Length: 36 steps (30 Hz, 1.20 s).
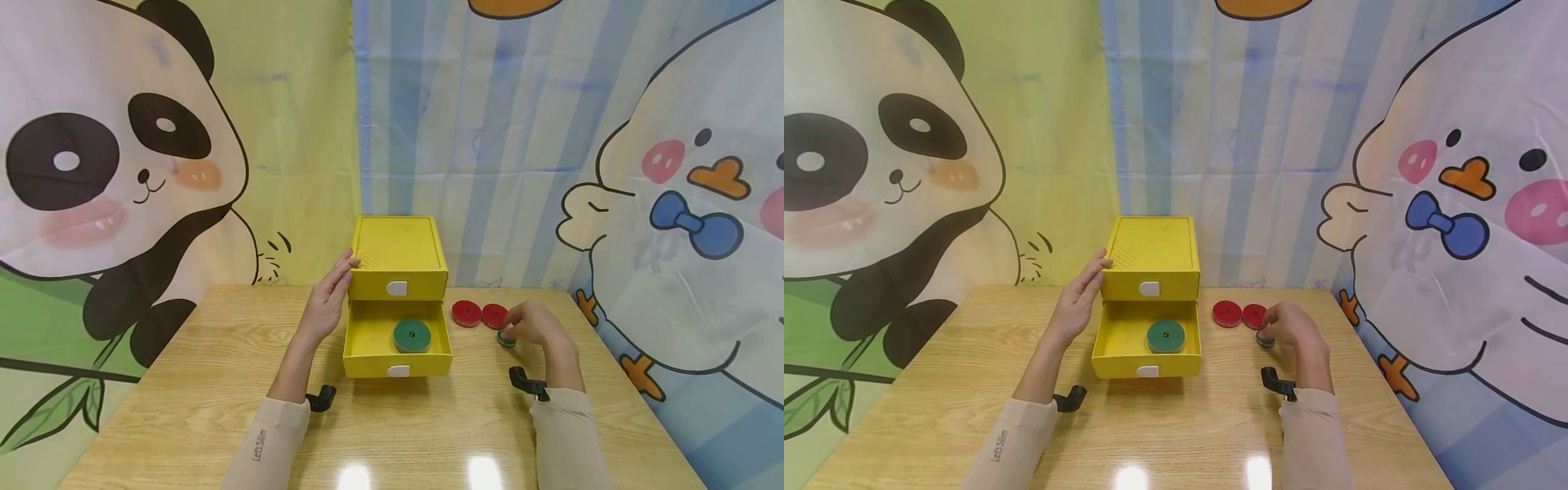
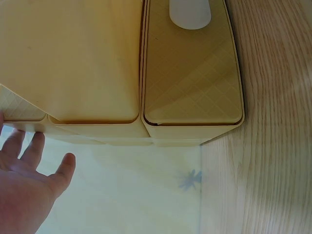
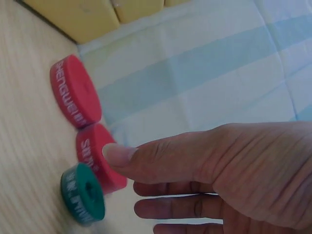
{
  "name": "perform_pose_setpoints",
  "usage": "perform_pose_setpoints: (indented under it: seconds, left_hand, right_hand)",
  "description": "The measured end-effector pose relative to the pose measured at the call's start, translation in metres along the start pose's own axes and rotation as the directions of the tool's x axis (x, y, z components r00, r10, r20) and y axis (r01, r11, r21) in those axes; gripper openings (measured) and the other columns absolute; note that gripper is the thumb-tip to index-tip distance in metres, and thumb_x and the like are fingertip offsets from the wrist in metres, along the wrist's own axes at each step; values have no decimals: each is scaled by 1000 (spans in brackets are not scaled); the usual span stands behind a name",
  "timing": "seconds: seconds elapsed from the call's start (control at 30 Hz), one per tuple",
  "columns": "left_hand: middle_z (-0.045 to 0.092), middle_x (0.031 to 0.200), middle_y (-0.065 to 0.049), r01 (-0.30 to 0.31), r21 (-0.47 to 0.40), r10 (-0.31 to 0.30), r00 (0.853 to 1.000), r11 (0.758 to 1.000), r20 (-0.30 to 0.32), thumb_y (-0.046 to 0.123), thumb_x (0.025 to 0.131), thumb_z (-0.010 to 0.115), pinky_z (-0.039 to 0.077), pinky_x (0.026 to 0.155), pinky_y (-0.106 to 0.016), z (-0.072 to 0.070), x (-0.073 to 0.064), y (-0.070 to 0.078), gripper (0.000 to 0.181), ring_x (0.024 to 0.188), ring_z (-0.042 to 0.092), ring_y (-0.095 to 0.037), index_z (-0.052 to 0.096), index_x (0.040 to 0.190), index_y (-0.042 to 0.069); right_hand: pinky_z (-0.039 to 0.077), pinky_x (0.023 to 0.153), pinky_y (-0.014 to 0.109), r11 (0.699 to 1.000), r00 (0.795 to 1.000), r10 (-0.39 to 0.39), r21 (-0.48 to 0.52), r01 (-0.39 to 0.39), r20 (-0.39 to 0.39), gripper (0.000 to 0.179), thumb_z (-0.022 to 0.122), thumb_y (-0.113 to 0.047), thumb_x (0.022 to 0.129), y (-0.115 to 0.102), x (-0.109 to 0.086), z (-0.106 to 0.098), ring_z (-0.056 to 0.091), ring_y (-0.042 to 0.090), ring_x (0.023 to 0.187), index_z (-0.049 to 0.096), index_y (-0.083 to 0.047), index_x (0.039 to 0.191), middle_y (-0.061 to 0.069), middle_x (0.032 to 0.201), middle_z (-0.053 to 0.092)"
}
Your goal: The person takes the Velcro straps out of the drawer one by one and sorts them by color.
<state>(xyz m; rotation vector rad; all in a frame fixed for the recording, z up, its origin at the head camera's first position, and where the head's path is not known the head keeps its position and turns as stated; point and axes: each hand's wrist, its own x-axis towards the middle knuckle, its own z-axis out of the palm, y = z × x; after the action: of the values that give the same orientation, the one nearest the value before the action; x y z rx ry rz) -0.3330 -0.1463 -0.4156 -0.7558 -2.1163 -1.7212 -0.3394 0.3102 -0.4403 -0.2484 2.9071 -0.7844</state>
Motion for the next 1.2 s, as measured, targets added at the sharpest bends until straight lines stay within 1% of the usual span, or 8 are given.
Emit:
perform_pose_setpoints:
  seconds: [0.2,0.4,0.53,0.7,0.87,0.97,1.07,1.2]
  left_hand:
    - [28,172,3,4,2,-4,1000,1000,1,26,115,41,26,128,-43,0,0,1,36,160,23,-14,59,145,16]
    - [27,172,5,7,0,-7,1000,1000,3,28,115,40,27,128,-41,0,-1,0,37,159,23,-11,58,146,19]
    - [26,173,2,3,2,-3,1000,1000,3,29,115,40,27,127,-41,0,-1,-1,37,159,23,-12,58,146,20]
    - [27,172,6,4,10,-4,1000,1000,0,30,115,40,27,127,-41,0,0,-1,37,160,23,-13,58,146,19]
    - [27,173,3,-4,2,4,1000,1000,1,28,115,40,26,128,-40,2,0,0,37,160,23,-13,59,145,18]
    - [26,173,0,0,-1,0,1000,1000,5,29,115,40,26,127,-39,3,-1,0,37,159,22,-11,59,145,19]
    - [27,173,2,2,1,-2,1000,1000,1,31,115,40,27,127,-40,3,-1,-1,37,159,23,-11,59,144,20]
    - [27,172,3,-7,1,7,1000,1000,0,30,115,40,27,128,-42,1,-1,0,37,160,23,-15,59,145,17]
  right_hand:
    - [61,87,52,994,995,-95,50,96,-21,34,79,-16,93,-26,-2,-6,71,37,105,74,3,120,23,119,74]
    - [62,79,42,944,961,-263,186,274,-83,34,79,-16,94,-58,-10,-11,74,29,89,73,-1,124,15,108,77]
    - [60,76,34,926,937,-326,159,344,-128,33,80,-20,93,-83,-19,-15,73,24,91,75,-7,123,11,112,77]
    - [61,79,39,906,916,-371,155,393,-153,33,81,-20,93,-103,-26,-16,73,28,98,76,-10,123,10,116,77]
    - [62,86,43,872,884,-428,171,458,-187,32,83,-16,91,-114,-33,-15,73,29,103,77,-11,121,5,114,78]
    - [63,83,36,835,854,-484,189,516,-193,31,83,-13,90,-121,-36,-11,74,25,100,77,-9,120,7,116,77]
    - [62,86,28,798,823,-539,204,567,-177,31,83,-13,90,-130,-37,-6,73,23,102,77,-9,120,11,121,75]
    - [59,89,25,771,798,-587,208,602,-134,33,85,-14,89,-142,-37,1,71,30,107,76,-11,121,11,126,73]
